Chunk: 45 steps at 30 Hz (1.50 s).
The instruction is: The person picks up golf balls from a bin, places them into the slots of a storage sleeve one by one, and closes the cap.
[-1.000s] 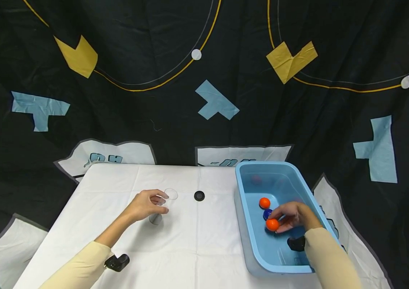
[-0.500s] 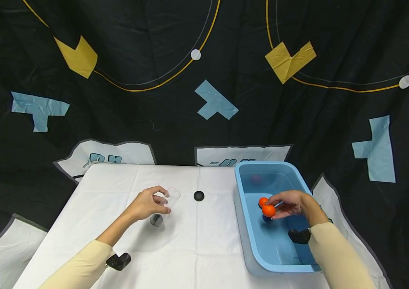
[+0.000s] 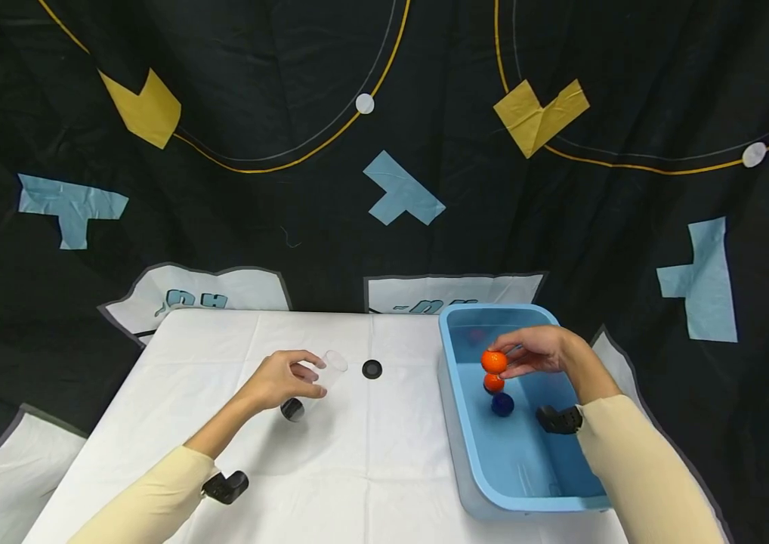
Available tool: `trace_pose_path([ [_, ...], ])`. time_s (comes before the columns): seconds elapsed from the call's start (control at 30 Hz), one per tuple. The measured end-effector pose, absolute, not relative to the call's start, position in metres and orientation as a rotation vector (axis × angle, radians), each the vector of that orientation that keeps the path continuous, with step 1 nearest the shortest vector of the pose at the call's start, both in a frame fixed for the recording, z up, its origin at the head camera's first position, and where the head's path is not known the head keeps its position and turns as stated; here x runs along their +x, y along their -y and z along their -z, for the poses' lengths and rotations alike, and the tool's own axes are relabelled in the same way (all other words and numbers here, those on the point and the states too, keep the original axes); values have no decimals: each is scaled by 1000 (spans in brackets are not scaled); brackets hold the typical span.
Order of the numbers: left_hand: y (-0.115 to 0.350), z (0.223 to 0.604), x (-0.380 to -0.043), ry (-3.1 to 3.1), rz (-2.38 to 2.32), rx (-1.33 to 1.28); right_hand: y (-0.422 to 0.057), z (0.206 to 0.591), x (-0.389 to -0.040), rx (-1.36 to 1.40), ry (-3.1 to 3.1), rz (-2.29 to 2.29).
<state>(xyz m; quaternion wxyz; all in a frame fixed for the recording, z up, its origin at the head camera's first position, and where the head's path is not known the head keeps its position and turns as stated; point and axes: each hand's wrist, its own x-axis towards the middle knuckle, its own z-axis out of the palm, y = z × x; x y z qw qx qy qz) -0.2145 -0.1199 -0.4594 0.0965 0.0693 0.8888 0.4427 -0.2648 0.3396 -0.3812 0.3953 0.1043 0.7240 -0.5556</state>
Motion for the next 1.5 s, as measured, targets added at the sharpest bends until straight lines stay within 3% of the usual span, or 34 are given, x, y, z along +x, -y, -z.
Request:
trace_pose_path([
  [0.57,93,444,-225,-2655,-1312,323,-256,344,-285,94,-1916,1285],
  [1.07,71,437,-229,-2672,-1256,382,-188,361,-289,103,-1937,1296],
  [1.5,62,439,-230,-2665,-1260,407,-164,373,-287,79,-1930,1312],
])
